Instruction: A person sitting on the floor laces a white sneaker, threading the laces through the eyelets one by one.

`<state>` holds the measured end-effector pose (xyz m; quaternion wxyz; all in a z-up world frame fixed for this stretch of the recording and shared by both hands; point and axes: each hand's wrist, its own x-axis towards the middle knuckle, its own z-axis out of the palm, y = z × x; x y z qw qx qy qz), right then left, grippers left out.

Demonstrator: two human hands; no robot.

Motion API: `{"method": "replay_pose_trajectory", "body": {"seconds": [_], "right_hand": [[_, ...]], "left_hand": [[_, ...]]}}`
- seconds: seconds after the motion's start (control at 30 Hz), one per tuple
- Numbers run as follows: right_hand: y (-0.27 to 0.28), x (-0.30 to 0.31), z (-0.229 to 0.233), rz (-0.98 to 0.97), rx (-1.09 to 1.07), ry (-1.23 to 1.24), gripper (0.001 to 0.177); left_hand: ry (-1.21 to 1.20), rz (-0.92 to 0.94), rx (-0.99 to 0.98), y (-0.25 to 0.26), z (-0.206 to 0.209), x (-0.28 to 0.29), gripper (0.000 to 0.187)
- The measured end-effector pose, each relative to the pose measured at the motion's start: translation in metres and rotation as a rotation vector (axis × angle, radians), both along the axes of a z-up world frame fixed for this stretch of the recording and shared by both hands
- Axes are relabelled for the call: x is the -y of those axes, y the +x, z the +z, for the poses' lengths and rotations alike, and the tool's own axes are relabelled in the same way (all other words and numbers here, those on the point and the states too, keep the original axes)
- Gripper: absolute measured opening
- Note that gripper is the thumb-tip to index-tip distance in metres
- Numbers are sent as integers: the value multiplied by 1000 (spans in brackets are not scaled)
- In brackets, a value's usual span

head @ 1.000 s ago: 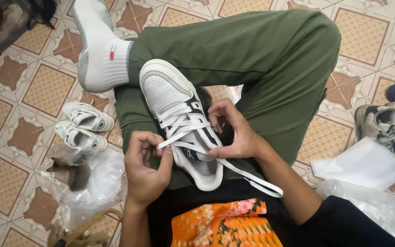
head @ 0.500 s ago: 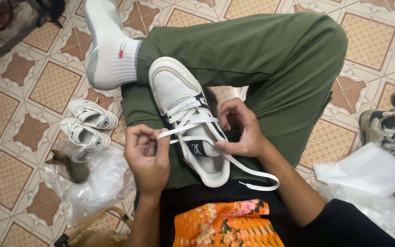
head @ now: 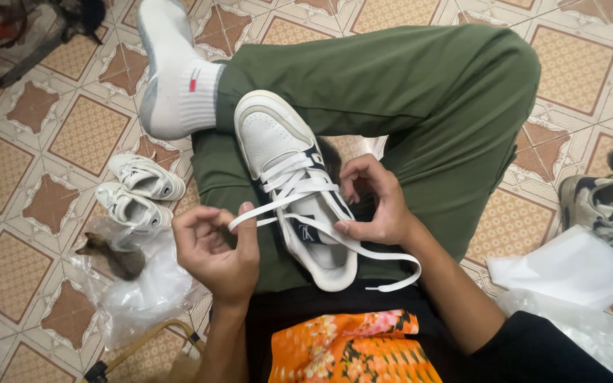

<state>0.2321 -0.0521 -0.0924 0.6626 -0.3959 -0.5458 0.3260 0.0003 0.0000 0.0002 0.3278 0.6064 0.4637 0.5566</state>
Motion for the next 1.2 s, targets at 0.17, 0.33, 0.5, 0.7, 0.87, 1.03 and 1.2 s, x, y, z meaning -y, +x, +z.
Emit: {"method": "replay_pose_trajectory", "body": {"seconds": [0.17, 0.33, 0.5, 0.7, 0.87, 1.03, 1.2], "right_hand": [[0, 1, 0, -4, 9, -16, 70], [1, 1, 3, -6, 15, -14, 69], [0, 0, 7, -8, 24, -22, 67], [-1, 1, 8, -11, 35, -29, 65], [-1, 1, 7, -11, 47, -42, 66], [-2, 1, 7, -18, 64, -45, 66], [-2, 1, 3, -11, 68, -46, 66]], "left_hand": [[-288, -194, 438, 1, -14, -3, 30], [-361, -253, 558, 6, -13, -3, 22], [-96, -116, 178, -10, -11, -6, 29], [-221, -202, 357, -9, -15, -10, 24], [-481, -343, 616, -10, -27, -10, 27], [-574, -324, 495, -15, -31, -6, 38], [-588, -376, 656, -20, -46, -11, 32]]}}
